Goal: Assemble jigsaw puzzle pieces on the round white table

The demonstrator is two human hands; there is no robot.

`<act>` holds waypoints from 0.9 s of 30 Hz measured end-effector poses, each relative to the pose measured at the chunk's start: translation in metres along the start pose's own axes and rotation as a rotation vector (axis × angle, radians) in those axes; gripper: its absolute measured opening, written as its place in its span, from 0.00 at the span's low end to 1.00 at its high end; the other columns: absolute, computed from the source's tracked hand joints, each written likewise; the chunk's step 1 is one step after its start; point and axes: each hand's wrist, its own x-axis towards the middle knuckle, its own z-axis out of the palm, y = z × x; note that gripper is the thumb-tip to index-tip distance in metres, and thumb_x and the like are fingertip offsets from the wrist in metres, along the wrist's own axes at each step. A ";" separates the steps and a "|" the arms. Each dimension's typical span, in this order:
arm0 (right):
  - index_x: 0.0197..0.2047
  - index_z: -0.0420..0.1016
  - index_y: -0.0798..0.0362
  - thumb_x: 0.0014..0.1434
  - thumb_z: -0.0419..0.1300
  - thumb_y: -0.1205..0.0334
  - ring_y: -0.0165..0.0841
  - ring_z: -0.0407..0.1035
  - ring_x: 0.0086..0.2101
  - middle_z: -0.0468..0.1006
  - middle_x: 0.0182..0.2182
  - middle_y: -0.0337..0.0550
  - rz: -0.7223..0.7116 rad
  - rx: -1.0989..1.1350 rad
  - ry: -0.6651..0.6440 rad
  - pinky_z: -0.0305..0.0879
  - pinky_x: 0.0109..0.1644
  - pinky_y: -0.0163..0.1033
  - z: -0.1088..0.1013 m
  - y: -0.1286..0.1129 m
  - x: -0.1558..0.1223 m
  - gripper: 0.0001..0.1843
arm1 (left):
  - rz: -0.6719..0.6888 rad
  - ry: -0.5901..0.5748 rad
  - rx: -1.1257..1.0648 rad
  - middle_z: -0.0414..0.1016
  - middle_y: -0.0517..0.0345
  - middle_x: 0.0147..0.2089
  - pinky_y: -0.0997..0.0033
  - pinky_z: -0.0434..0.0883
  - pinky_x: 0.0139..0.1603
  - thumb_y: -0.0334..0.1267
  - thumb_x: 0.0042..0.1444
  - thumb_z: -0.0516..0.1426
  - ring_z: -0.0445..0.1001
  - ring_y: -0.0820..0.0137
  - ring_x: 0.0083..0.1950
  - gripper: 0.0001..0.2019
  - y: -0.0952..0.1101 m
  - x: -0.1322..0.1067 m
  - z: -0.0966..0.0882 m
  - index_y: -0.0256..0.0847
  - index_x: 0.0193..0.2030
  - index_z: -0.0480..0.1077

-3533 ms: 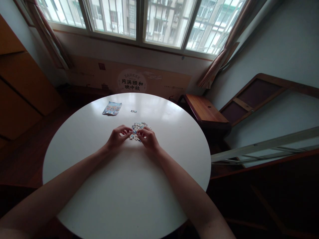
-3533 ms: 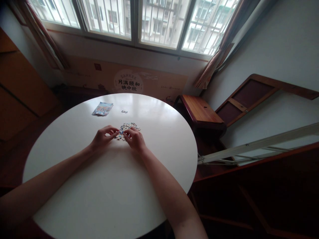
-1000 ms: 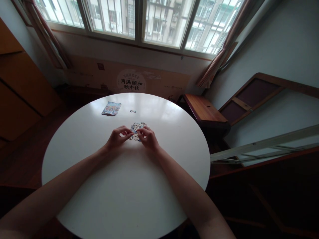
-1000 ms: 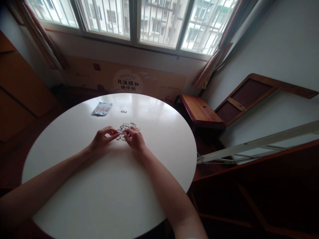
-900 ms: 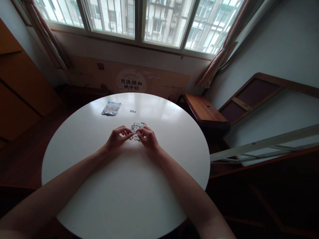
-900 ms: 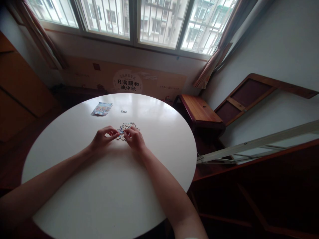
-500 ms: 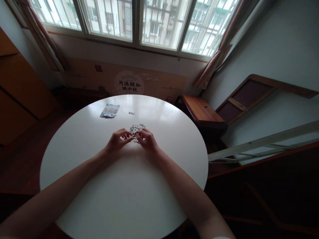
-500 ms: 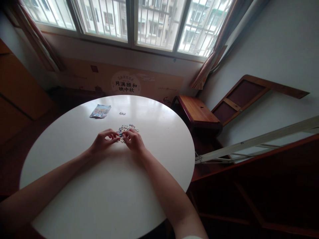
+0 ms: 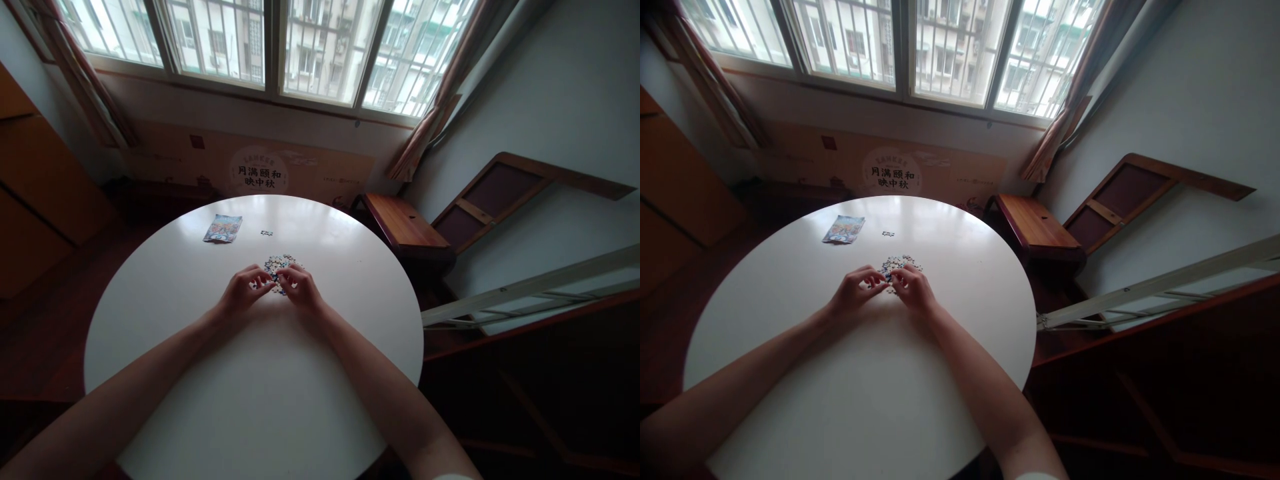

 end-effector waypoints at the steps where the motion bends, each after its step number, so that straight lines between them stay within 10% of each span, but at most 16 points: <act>1: 0.40 0.76 0.53 0.60 0.55 0.64 0.24 0.65 0.27 0.71 0.32 0.40 -0.001 0.003 -0.001 0.64 0.33 0.31 0.000 0.000 0.000 0.09 | -0.006 0.000 0.004 0.72 0.58 0.32 0.74 0.69 0.29 0.44 0.55 0.59 0.71 0.74 0.28 0.10 0.000 0.000 0.000 0.39 0.34 0.73; 27: 0.43 0.76 0.53 0.59 0.58 0.60 0.25 0.66 0.27 0.72 0.32 0.40 0.023 -0.059 -0.037 0.65 0.37 0.34 -0.002 -0.004 0.002 0.11 | -0.059 0.068 0.054 0.72 0.58 0.32 0.73 0.69 0.29 0.44 0.53 0.60 0.70 0.74 0.28 0.10 -0.001 0.000 -0.003 0.39 0.32 0.72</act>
